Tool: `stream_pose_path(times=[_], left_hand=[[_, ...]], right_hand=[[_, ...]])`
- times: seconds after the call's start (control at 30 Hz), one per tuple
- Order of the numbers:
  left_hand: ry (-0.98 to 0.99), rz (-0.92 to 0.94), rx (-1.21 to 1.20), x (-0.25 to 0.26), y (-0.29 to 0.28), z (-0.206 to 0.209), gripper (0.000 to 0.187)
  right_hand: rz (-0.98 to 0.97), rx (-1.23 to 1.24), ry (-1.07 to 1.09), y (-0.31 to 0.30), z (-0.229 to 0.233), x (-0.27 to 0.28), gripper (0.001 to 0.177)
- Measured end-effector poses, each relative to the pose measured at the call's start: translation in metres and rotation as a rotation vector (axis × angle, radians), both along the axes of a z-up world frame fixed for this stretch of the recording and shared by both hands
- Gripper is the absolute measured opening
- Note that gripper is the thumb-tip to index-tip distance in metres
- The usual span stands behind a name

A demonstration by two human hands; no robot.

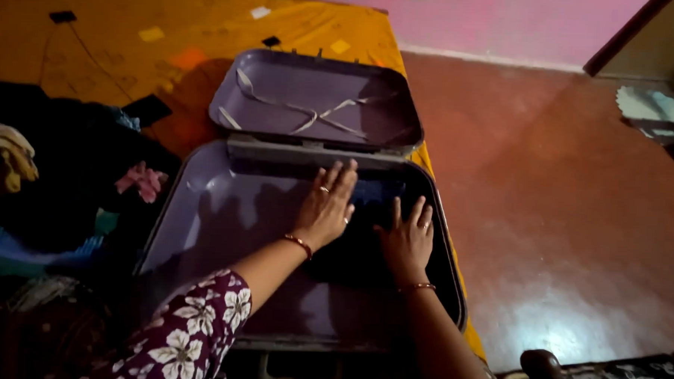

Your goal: The recorder packs a variety of clothing and personal items into a purple suitcase on a bed.

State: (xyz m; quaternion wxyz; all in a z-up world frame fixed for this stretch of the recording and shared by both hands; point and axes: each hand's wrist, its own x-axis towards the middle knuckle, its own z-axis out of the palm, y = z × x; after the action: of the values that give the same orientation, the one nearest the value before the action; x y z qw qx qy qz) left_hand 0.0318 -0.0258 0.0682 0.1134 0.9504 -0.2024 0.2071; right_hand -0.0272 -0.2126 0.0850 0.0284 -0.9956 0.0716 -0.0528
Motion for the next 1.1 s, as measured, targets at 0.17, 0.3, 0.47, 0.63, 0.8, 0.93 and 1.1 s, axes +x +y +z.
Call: stream_pose_path(times=[0.17,0.3,0.47,0.63,0.8,0.93,1.1], left_hand=[[0.003,-0.233,-0.154,0.015,-0.008,-0.035,0.07],[0.134,-0.195,-0.303,0.039,-0.015,-0.073,0.07],[0.179,-0.156,-0.363,0.046,-0.012,-0.09,0.071],[0.198,-0.147,-0.361,0.053,-0.017,-0.085,0.073],[0.218,-0.103,-0.362,0.043,-0.008,-0.061,0.077],[0.318,-0.099,-0.198,0.006,0.035,-0.033,0.082],[0.509,-0.149,-0.071,-0.018,0.101,0.023,0.081]], right_hand=[[0.212,0.035,-0.256,-0.003,-0.002,0.035,0.073],[0.272,0.129,-0.157,-0.027,-0.063,0.061,0.081],[0.23,0.013,-0.062,-0.023,-0.081,0.067,0.087],[0.235,-0.006,-0.054,-0.031,-0.093,0.079,0.088],[0.182,0.029,0.048,0.002,-0.023,0.06,0.086],[0.172,-0.063,-0.147,0.036,-0.001,0.029,0.077],[0.231,0.036,-0.244,0.096,0.014,0.023,0.067]])
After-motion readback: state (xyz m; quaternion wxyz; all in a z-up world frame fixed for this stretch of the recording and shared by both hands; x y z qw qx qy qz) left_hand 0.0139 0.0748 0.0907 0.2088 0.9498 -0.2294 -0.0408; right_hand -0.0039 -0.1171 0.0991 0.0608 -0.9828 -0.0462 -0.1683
